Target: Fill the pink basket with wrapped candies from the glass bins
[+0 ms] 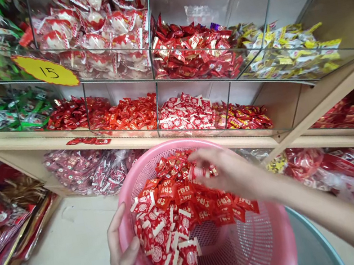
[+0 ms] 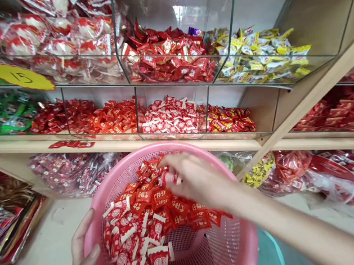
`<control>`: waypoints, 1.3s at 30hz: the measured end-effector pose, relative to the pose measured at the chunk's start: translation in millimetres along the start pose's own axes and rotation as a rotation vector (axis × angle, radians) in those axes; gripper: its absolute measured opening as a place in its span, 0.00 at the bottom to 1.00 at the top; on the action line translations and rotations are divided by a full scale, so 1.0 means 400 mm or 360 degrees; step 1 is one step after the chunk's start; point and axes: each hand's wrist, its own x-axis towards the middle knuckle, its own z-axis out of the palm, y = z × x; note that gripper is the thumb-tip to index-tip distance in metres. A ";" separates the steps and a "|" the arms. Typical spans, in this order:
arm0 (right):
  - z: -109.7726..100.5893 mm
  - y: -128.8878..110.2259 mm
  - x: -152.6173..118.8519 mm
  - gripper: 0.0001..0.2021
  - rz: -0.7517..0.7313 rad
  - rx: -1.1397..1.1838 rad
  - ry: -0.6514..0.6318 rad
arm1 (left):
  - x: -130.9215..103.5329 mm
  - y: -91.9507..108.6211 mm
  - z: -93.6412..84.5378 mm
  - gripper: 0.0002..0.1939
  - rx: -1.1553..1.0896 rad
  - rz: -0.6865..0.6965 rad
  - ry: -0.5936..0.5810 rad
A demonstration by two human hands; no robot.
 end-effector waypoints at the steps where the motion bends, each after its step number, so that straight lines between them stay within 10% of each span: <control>1: 0.034 -0.024 -0.021 0.14 0.0030 0.0156 -0.0083 | 0.002 -0.001 -0.005 0.28 0.0019 0.0007 -0.0022; 7: 0.176 -0.090 -0.051 0.11 0.0361 0.0445 -0.0373 | 0.018 -0.003 -0.029 0.30 0.0085 -0.0016 -0.0092; 15: 0.221 -0.102 -0.016 0.05 0.0567 0.0441 -0.0280 | 0.014 0.009 -0.019 0.29 0.0100 -0.0004 -0.0082; 33: 0.264 -0.080 -0.040 0.06 0.0533 0.0713 -0.0175 | 0.020 0.001 -0.030 0.28 0.0178 0.0036 -0.0105; 39: 0.152 -0.079 -0.021 0.04 0.0404 0.0633 -0.0089 | 0.040 -0.012 -0.040 0.28 0.0341 0.0109 -0.0043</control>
